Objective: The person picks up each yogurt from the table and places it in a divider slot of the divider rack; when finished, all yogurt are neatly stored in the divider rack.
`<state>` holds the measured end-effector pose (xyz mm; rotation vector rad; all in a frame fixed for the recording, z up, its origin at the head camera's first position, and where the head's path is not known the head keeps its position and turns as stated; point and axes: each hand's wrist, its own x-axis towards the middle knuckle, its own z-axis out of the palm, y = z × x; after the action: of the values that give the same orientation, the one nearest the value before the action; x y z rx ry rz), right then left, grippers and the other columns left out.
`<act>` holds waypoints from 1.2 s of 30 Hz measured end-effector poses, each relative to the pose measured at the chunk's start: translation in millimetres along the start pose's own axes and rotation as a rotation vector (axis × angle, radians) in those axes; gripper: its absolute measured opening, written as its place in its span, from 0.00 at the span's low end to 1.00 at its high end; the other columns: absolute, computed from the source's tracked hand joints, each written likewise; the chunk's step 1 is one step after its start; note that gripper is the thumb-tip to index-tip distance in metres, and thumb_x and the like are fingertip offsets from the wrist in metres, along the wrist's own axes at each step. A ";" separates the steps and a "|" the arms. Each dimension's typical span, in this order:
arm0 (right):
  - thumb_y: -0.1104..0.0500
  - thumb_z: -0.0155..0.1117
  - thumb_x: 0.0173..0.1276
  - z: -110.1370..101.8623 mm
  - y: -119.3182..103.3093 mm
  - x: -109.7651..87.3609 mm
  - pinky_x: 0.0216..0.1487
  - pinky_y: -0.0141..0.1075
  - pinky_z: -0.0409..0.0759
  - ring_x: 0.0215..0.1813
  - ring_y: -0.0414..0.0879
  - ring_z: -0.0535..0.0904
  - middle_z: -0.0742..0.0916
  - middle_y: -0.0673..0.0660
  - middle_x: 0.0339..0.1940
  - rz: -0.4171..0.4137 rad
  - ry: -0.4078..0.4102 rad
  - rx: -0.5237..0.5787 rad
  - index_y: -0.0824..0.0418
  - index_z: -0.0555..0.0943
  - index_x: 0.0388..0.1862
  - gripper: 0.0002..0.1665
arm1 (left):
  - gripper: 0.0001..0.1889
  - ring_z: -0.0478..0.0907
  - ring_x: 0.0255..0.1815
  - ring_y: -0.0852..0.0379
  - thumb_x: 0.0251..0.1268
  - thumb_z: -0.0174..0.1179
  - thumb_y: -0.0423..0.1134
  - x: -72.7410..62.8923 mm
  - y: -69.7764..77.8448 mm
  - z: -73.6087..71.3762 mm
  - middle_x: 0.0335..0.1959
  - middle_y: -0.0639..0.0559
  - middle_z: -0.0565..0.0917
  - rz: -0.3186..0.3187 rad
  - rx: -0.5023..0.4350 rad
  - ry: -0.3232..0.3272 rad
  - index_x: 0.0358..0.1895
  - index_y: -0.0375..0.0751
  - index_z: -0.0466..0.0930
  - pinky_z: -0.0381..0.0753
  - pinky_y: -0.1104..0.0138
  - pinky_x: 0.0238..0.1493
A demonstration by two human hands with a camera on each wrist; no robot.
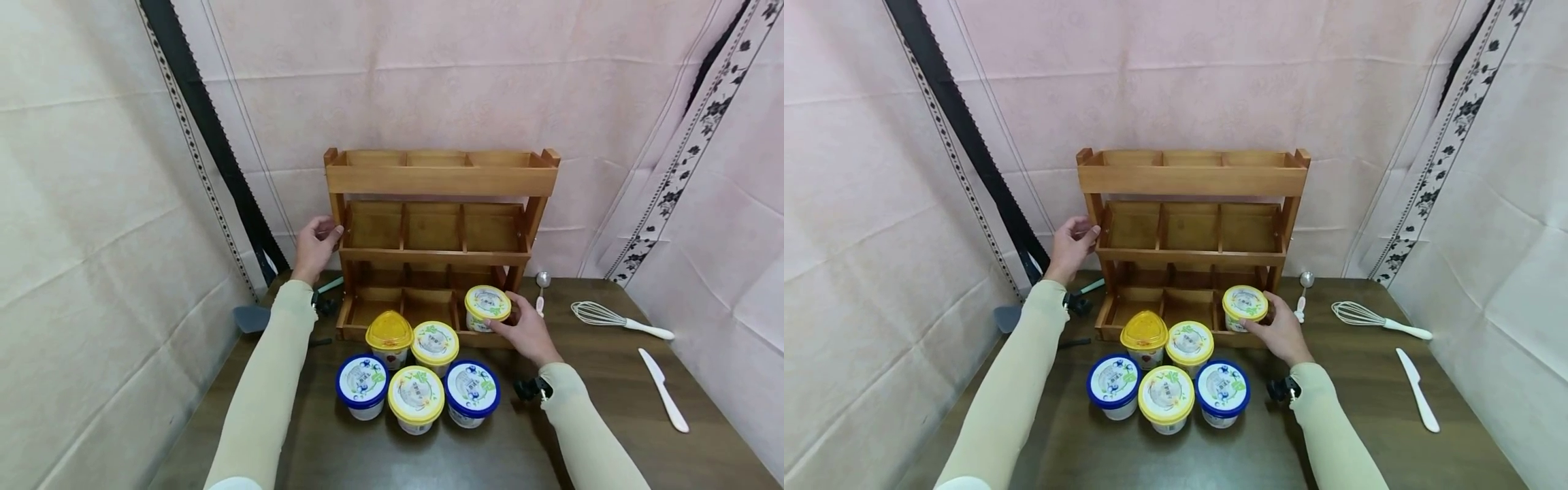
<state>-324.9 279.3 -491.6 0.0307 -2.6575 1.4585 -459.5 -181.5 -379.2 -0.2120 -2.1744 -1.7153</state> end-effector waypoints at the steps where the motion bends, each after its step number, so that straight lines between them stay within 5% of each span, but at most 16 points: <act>1: 0.36 0.77 0.65 0.4 1.1 -0.2 0.69 0.59 0.81 0.71 0.65 0.77 0.76 0.68 0.76 -0.001 0.003 -0.003 0.60 0.54 0.86 0.63 | 0.23 0.81 0.61 0.48 0.76 0.66 0.51 -0.1 0.5 0.4 0.64 0.45 0.82 0.001 0.001 -0.004 0.67 0.48 0.79 0.87 0.51 0.63; 8: 0.36 0.80 0.63 7.2 10.3 0.7 0.67 0.57 0.83 0.70 0.65 0.80 0.78 0.69 0.73 -0.050 0.025 -0.039 0.63 0.58 0.84 0.63 | 0.23 0.81 0.62 0.47 0.76 0.66 0.50 -4.6 1.1 0.1 0.65 0.44 0.81 -0.011 -0.016 -0.008 0.68 0.47 0.78 0.87 0.51 0.63; 25: 0.38 0.81 0.62 5.2 10.4 -2.4 0.76 0.57 0.73 0.79 0.68 0.69 0.69 0.71 0.82 0.021 0.001 -0.013 0.64 0.54 0.86 0.67 | 0.22 0.80 0.62 0.48 0.77 0.66 0.50 -4.6 2.3 0.0 0.65 0.45 0.82 -0.001 0.011 -0.012 0.67 0.47 0.78 0.87 0.51 0.62; 36: 0.45 0.79 0.67 -6.9 -12.0 -8.3 0.79 0.61 0.69 0.82 0.66 0.66 0.70 0.67 0.82 -0.129 0.067 -0.015 0.65 0.60 0.84 0.57 | 0.24 0.82 0.59 0.49 0.76 0.66 0.50 -3.9 1.8 -0.3 0.63 0.44 0.83 0.014 -0.019 -0.004 0.68 0.46 0.79 0.88 0.56 0.58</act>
<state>-315.2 278.4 -478.7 0.1462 -2.5611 1.3760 -455.2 -181.0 -378.9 -0.2354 -2.1554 -1.7297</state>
